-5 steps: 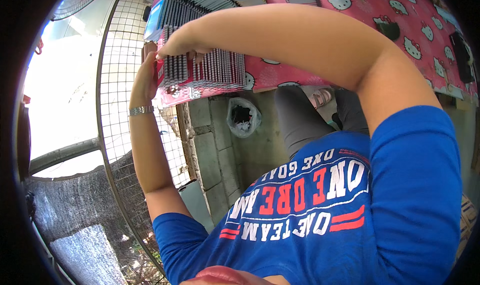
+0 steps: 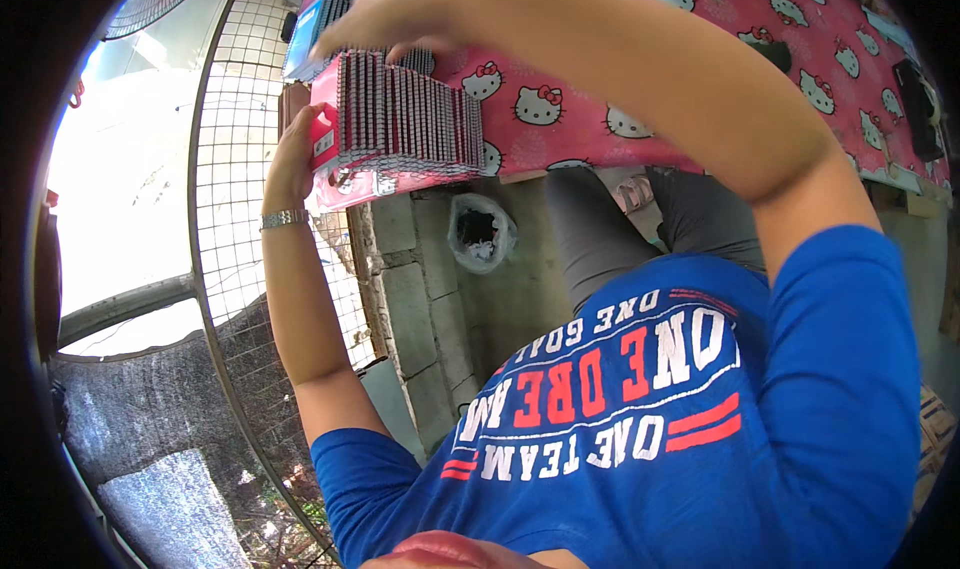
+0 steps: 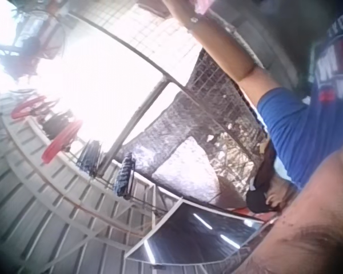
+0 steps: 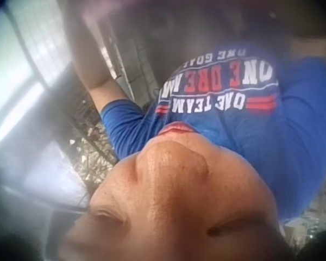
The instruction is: The person picks up spiral notebooks from a stack, uses a blue tool to trim the ends of the metal binding coils, and places the finished notebooks into a separate stack.
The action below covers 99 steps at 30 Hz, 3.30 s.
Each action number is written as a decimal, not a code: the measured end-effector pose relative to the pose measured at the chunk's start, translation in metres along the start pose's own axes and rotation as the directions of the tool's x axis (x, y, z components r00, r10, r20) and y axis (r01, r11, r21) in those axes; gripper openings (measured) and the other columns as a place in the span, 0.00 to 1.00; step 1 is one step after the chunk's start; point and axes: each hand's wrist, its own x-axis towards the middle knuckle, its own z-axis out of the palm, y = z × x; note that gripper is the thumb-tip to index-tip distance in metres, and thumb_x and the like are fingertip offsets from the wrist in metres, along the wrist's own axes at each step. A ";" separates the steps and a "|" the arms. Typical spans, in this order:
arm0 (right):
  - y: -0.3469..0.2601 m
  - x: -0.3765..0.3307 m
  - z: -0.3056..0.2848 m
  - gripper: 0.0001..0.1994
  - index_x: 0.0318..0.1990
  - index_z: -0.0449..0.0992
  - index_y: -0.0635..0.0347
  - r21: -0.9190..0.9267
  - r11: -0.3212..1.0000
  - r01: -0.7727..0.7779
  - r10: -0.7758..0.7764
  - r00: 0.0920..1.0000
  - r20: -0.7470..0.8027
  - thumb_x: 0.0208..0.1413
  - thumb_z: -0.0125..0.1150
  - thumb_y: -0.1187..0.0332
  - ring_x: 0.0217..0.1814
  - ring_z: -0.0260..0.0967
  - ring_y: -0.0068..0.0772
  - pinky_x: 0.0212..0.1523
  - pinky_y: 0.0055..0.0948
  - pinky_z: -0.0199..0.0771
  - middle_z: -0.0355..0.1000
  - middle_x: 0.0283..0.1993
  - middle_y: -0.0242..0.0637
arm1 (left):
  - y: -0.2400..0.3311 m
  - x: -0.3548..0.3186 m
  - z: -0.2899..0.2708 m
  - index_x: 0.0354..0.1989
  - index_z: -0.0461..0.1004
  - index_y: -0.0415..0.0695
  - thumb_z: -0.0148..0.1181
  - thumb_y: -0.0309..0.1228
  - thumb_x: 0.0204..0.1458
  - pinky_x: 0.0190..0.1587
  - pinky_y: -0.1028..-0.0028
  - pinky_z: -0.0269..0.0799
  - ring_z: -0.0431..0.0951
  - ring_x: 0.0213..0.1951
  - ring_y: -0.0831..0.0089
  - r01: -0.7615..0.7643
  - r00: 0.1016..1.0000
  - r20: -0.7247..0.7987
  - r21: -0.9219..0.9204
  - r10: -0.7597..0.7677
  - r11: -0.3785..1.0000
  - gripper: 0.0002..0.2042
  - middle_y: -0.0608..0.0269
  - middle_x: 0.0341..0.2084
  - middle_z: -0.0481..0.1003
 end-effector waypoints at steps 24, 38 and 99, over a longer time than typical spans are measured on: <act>0.026 -0.424 0.038 0.33 0.67 0.60 0.58 -0.444 0.246 -0.862 0.938 0.327 -0.115 0.59 0.56 0.50 0.68 0.57 0.53 0.65 0.44 0.61 0.58 0.68 0.47 | -0.058 -0.133 0.093 0.53 0.61 0.32 0.69 0.53 0.47 0.37 0.72 0.70 0.68 0.40 0.72 -0.168 0.636 -0.638 0.433 0.433 0.886 0.38 0.53 0.42 0.66; 0.002 -0.346 0.045 0.34 0.63 0.59 0.64 -0.329 0.263 -0.907 0.955 0.293 -0.044 0.48 0.65 0.63 0.63 0.61 0.52 0.58 0.43 0.67 0.63 0.58 0.51 | -0.057 -0.078 0.117 0.23 0.80 0.34 0.64 0.40 0.54 0.24 0.70 0.69 0.77 0.18 0.72 -0.128 0.589 -0.645 0.519 0.486 0.845 0.18 0.58 0.16 0.78; -0.040 0.017 0.048 0.06 0.33 0.77 0.54 -0.332 0.927 -0.173 0.196 0.980 0.036 0.46 0.59 0.69 0.44 0.74 0.33 0.47 0.37 0.69 0.74 0.32 0.34 | -0.044 -0.107 0.078 0.36 0.75 0.37 0.56 0.27 0.60 0.23 0.81 0.57 0.63 0.21 0.85 -0.294 0.826 -0.480 0.079 0.295 0.953 0.06 0.70 0.21 0.69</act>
